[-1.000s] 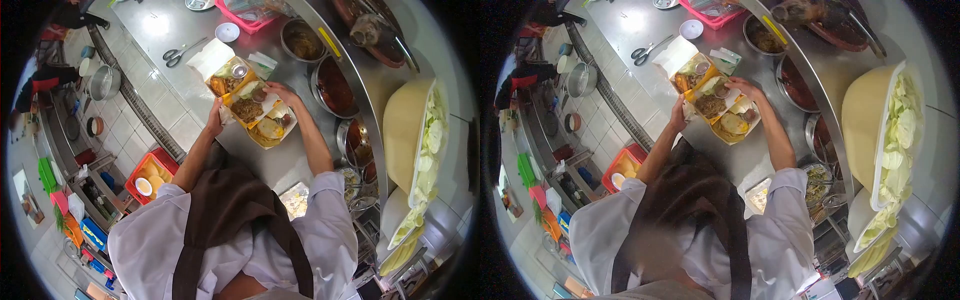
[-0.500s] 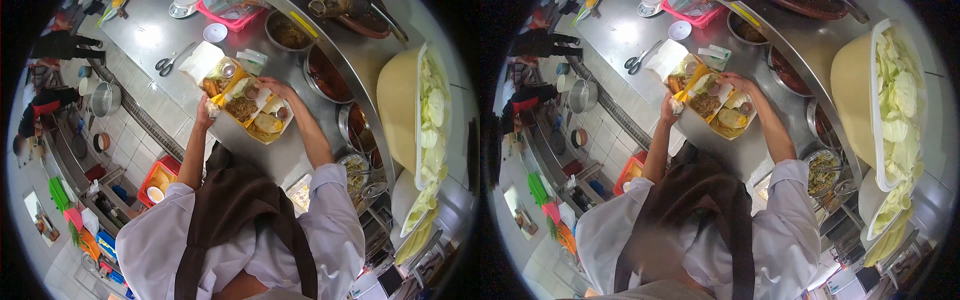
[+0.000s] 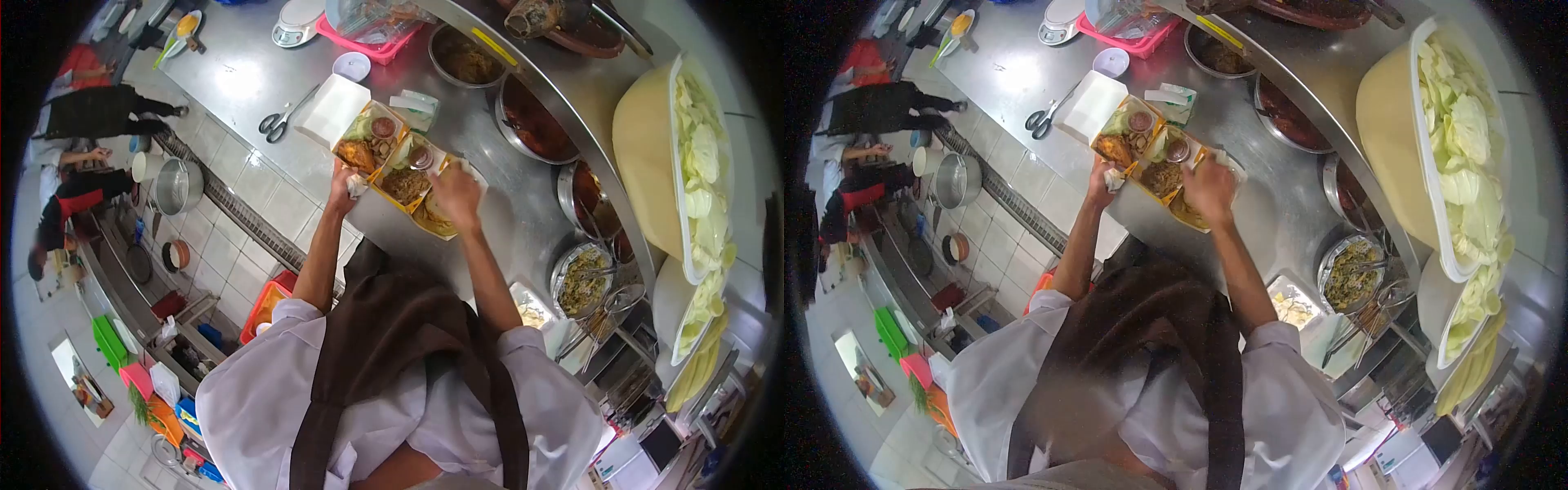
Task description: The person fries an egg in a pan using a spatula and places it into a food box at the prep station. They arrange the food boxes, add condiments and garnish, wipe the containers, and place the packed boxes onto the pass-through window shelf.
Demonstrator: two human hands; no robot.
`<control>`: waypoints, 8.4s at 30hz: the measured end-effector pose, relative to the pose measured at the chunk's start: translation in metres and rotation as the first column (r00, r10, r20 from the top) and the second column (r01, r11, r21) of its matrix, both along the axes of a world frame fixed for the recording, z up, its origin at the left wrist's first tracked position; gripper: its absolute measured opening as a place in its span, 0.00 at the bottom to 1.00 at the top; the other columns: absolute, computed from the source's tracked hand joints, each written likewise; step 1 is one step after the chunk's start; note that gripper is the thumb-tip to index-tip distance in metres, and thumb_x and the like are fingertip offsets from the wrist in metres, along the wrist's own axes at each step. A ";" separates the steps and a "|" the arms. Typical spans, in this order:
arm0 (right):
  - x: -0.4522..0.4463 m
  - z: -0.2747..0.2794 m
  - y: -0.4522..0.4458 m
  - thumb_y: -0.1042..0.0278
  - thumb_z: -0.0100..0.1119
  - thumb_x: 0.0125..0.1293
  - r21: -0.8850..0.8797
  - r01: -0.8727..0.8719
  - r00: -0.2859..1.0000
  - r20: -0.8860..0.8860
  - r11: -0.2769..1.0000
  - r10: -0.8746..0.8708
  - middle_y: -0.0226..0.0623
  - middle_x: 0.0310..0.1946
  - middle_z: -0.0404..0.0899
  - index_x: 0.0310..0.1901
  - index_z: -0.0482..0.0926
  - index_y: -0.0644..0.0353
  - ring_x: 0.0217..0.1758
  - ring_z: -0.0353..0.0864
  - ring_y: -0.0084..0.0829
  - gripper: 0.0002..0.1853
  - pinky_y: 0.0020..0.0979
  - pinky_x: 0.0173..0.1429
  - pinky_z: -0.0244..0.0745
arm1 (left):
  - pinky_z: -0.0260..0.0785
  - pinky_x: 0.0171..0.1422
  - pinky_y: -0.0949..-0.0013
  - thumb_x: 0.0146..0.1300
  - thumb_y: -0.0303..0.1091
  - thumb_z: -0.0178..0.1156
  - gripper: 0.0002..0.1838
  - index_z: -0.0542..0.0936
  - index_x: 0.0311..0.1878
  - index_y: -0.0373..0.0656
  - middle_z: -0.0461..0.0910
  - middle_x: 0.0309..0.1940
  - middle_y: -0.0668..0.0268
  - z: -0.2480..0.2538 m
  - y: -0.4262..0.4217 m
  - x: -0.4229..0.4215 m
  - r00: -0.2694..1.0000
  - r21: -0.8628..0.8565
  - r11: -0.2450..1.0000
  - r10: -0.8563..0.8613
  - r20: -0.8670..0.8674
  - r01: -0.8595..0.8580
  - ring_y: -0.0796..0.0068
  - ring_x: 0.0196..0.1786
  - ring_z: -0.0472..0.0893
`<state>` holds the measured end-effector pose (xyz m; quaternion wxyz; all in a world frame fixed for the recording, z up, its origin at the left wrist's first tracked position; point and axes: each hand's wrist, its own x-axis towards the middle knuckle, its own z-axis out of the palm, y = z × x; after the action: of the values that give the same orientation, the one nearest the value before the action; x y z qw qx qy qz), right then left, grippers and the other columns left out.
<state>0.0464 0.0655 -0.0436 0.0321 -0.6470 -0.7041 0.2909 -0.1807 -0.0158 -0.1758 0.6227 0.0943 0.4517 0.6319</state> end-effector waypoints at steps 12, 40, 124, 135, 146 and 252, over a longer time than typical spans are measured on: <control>-0.008 -0.055 -0.039 0.76 0.56 0.51 -0.102 0.342 0.814 -0.464 0.934 -0.349 0.53 0.36 0.76 0.44 0.62 0.68 0.41 0.78 0.46 0.19 0.40 0.47 0.71 | 0.72 0.53 0.63 0.54 0.30 0.48 0.31 0.59 0.65 0.52 0.70 0.54 0.63 0.031 0.004 0.002 0.999 0.044 0.999 0.002 -0.038 0.000 0.65 0.52 0.74; -0.037 -0.060 -0.095 0.90 0.53 0.45 -0.516 -0.009 -0.037 -0.856 0.857 -0.516 0.37 0.60 0.64 0.67 0.51 0.59 0.65 0.63 0.34 0.43 0.35 0.66 0.61 | 0.66 0.59 0.60 0.65 0.50 0.43 0.27 0.65 0.60 0.40 0.74 0.52 0.61 0.047 0.010 -0.039 0.999 0.135 0.991 -0.026 0.041 0.021 0.63 0.53 0.75; 0.123 -0.101 -0.022 0.84 0.45 0.57 -0.673 -0.024 0.033 -0.739 0.739 -0.673 0.42 0.55 0.73 0.62 0.65 0.67 0.55 0.76 0.32 0.27 0.33 0.60 0.71 | 0.64 0.62 0.56 0.65 0.58 0.41 0.32 0.67 0.62 0.41 0.72 0.57 0.60 0.111 -0.011 -0.058 0.952 0.145 0.980 -0.170 0.255 0.136 0.60 0.57 0.73; 0.128 -0.031 -0.170 0.90 0.45 0.54 -0.643 0.432 -0.134 -0.739 0.633 -0.660 0.42 0.51 0.75 0.61 0.65 0.67 0.49 0.79 0.30 0.29 0.29 0.54 0.75 | 0.62 0.64 0.55 0.63 0.59 0.42 0.34 0.66 0.63 0.43 0.70 0.59 0.60 0.138 0.022 -0.056 0.887 0.062 0.913 -0.407 0.220 0.404 0.58 0.59 0.70; 0.088 0.056 -0.342 0.88 0.50 0.57 -0.542 0.774 -0.315 -0.777 0.326 -0.545 0.37 0.51 0.75 0.61 0.66 0.63 0.52 0.75 0.28 0.28 0.29 0.55 0.72 | 0.63 0.63 0.53 0.63 0.57 0.45 0.33 0.66 0.62 0.41 0.71 0.58 0.59 0.184 0.000 -0.024 0.618 0.058 0.638 -0.762 0.191 0.768 0.58 0.59 0.71; 0.034 0.266 -0.204 0.80 0.42 0.66 -0.230 0.967 -0.223 -0.972 -0.106 0.073 0.37 0.46 0.78 0.53 0.74 0.62 0.46 0.79 0.29 0.15 0.31 0.50 0.77 | 0.70 0.57 0.59 0.64 0.53 0.46 0.30 0.69 0.60 0.39 0.75 0.52 0.56 0.349 0.250 0.160 0.162 0.371 0.125 -0.984 -0.071 0.920 0.60 0.51 0.77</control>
<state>0.0803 -0.1380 0.2221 0.8692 -0.4817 -0.0347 0.1062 -0.0203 0.2342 0.1733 0.8951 0.4028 0.1106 0.1557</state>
